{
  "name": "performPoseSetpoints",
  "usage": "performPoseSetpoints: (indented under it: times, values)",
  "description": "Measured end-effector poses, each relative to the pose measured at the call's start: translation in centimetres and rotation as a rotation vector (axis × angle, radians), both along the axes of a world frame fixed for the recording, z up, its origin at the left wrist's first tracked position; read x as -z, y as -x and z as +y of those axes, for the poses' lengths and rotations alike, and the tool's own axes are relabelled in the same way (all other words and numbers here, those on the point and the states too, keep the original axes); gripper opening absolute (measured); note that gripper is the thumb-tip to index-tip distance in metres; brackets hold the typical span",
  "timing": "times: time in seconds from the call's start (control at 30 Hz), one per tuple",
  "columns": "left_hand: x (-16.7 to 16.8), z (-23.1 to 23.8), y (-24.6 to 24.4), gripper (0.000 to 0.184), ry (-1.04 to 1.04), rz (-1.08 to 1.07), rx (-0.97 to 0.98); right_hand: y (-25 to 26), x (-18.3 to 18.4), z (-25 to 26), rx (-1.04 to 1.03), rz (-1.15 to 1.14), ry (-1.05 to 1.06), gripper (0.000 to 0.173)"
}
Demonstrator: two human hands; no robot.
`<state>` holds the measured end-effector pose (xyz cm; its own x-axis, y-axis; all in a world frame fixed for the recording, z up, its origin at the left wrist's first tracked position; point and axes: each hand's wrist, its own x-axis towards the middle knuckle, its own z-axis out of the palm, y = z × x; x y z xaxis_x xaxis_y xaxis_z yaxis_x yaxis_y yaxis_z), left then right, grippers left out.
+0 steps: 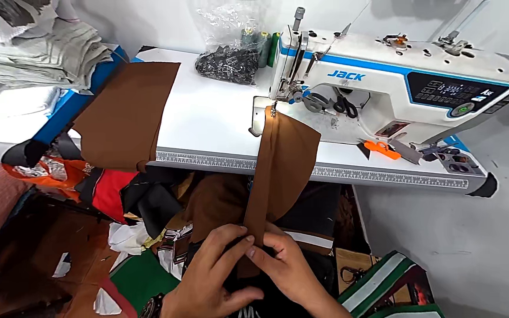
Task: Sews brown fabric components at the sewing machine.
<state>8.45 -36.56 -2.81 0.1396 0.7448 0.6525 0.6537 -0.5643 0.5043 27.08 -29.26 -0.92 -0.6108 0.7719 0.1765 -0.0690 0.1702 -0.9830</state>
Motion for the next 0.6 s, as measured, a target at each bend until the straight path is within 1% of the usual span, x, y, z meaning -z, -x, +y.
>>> performPoseSetpoints:
  times: [0.03, 0.1, 0.17, 0.2, 0.33, 0.4, 0.43, 0.47, 0.53, 0.6]
  values:
    - [-0.3, 0.0, -0.1, 0.063, -0.051, 0.071, -0.047, 0.3, -0.6, 0.2, -0.014, 0.007, -0.013, 0.027]
    - [-0.6, 0.3, -0.2, 0.049, -0.15, 0.166, -0.146, 0.9, -1.8, 0.4, -0.047, 0.021, -0.017, 0.027]
    - [-1.1, 0.5, -0.3, 0.032, -0.241, 0.165, -0.219, 1.2, -2.4, 0.5, -0.068, -0.004, -0.065, 0.028]
    - [-1.5, 0.4, -0.1, 0.028, -0.266, 0.171, -0.239, 1.2, -2.5, 0.6, -0.083, -0.023, -0.1, 0.031]
    - [-2.8, -0.5, 1.0, 0.024, -0.301, 0.189, -0.299, -0.2, -3.5, 2.4, -0.123, -0.186, -0.305, 0.039]
    - [-3.4, -1.0, 1.9, 0.024, -0.299, 0.213, -0.349, -1.1, -4.4, 3.7, -0.08, -0.244, -0.413, 0.033]
    - [-3.7, -1.2, 2.3, 0.024, -0.3, 0.23, -0.37, -1.1, -4.9, 4.4, -0.021, -0.263, -0.483, 0.028]
    - [-3.9, -1.4, 2.7, 0.022, -0.31, 0.238, -0.389, -0.9, -5.4, 5.1, 0.04, -0.287, -0.573, 0.023]
    - [-4.3, -1.6, 3.2, 0.021, -0.32, 0.249, -0.402, 0.1, -6.7, 6.6, 0.111, -0.309, -0.776, 0.02]
    - [-4.6, -1.7, 3.5, 0.021, -0.313, 0.238, -0.397, 1.5, -8.0, 7.7, 0.06, -0.267, -0.912, 0.019]
